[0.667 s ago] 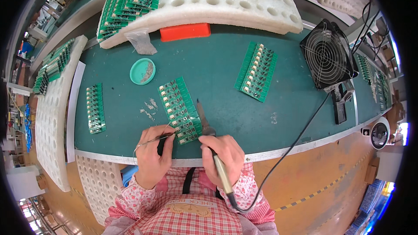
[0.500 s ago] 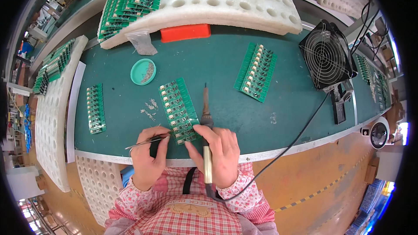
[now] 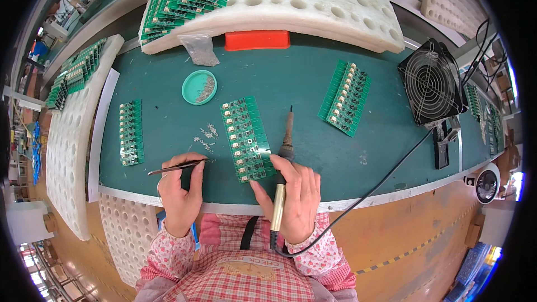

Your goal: The person solders components onto a circuit board using a soldering iron and solder wire.

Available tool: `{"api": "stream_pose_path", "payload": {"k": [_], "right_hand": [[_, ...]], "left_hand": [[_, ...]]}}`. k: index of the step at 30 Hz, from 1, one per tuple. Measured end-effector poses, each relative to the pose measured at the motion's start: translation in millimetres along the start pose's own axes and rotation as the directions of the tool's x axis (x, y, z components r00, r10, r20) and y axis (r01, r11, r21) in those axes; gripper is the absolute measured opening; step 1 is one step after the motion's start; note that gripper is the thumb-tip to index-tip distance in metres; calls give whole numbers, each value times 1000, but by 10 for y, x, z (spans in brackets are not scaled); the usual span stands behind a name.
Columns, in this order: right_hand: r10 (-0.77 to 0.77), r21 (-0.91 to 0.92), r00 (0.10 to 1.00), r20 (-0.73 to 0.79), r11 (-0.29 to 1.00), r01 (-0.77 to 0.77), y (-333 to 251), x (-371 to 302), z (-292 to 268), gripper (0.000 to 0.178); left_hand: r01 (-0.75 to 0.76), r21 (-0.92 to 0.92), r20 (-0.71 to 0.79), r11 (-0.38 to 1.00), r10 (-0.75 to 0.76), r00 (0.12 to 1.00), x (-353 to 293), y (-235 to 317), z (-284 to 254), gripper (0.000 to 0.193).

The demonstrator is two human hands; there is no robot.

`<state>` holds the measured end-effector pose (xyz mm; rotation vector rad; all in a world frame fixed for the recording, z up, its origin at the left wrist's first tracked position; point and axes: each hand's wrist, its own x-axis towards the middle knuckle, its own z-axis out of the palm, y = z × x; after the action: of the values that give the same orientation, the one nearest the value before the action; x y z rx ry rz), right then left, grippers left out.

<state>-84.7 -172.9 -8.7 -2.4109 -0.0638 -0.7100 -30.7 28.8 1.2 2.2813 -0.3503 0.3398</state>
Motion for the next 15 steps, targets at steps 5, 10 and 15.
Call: {"api": "stream_pose_path", "payload": {"k": [5, 10, 15], "right_hand": [[-3, 11, 1000, -4, 1000, 3, 13, -6, -7, 64], [-10, 9, 1000, -3, 1000, 10, 20, -17, -5, 63], [-12, 13, 1000, 3, 1000, 12, 20, -20, -9, 62]], "left_hand": [[0, 28, -22, 1000, 0, 1000, 34, 2, 52, 15], [-18, 61, -40, 998, 21, 999, 45, -10, 69, 16], [-21, 74, -44, 997, 24, 999, 48, -6, 86, 7]]}}
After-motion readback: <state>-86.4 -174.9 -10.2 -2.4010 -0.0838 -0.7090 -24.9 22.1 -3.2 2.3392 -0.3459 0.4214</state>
